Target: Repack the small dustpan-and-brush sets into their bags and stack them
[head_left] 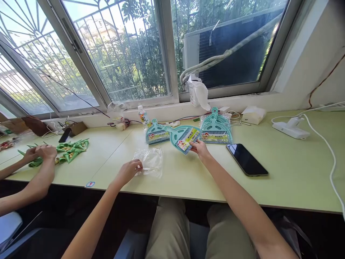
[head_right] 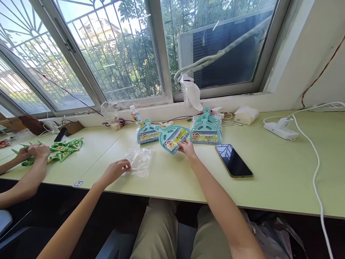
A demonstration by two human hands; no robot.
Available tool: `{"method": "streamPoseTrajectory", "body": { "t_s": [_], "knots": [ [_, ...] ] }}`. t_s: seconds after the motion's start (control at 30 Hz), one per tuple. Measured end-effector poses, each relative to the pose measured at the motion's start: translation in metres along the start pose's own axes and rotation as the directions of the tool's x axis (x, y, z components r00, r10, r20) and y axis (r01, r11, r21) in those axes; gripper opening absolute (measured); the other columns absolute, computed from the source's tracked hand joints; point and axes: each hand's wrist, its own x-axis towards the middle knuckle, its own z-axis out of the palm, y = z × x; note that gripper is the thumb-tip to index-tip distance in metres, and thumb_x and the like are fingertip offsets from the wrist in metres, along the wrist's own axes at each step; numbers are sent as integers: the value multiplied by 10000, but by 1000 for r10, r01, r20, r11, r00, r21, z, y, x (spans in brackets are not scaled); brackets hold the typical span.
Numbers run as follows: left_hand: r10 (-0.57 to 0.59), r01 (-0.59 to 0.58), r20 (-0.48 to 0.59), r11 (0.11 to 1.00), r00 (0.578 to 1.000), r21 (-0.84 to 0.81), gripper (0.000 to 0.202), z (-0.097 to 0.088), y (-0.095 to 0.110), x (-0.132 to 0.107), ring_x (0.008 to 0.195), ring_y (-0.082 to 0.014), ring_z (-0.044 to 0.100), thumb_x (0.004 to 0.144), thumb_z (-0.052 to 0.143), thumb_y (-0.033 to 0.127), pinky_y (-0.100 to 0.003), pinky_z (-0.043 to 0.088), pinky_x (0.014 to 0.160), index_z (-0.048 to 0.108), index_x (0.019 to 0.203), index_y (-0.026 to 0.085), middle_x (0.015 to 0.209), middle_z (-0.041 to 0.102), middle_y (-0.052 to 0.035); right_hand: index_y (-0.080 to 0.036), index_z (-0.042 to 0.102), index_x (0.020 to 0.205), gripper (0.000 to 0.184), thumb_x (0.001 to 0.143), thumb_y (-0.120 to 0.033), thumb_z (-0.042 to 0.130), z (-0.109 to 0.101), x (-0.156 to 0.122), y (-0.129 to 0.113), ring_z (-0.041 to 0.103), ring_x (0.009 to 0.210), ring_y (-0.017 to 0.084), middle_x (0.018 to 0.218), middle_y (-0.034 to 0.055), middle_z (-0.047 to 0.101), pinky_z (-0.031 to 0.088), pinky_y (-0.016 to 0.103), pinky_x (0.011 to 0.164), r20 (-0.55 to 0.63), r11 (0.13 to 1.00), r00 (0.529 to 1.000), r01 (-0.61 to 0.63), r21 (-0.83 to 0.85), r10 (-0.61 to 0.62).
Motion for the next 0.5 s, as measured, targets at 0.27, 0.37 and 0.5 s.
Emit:
{"method": "streamPoseTrajectory", "body": {
  "t_s": [0.27, 0.37, 0.5],
  "knots": [
    [55, -111, -140, 894, 989, -434, 262, -48, 58, 44, 587, -121, 561, 812, 541, 444, -248, 450, 594, 635, 839, 200, 754, 668, -6, -192, 598, 839, 205, 675, -151, 714, -7, 8, -2, 705, 728, 180, 797, 25, 727, 614, 352, 721, -73, 993, 992, 103, 56, -98],
    [-50, -109, -412, 930, 910, -352, 214, -53, 80, 92, 655, -135, 579, 834, 531, 380, -259, 451, 651, 638, 861, 197, 816, 675, -23, -192, 592, 836, 212, 668, -181, 722, -11, 9, -6, 706, 748, 194, 802, 35, 724, 612, 365, 727, -100, 987, 983, 158, 35, -153],
    [-117, 49, -552, 989, 825, -136, 154, -29, 99, 150, 832, -195, 612, 869, 474, 233, -288, 433, 717, 614, 927, 209, 931, 667, -58, -199, 574, 818, 216, 661, -206, 722, -15, 9, -12, 705, 751, 208, 777, 33, 716, 613, 378, 716, -136, 982, 973, 190, 20, -186]
  ]
}}
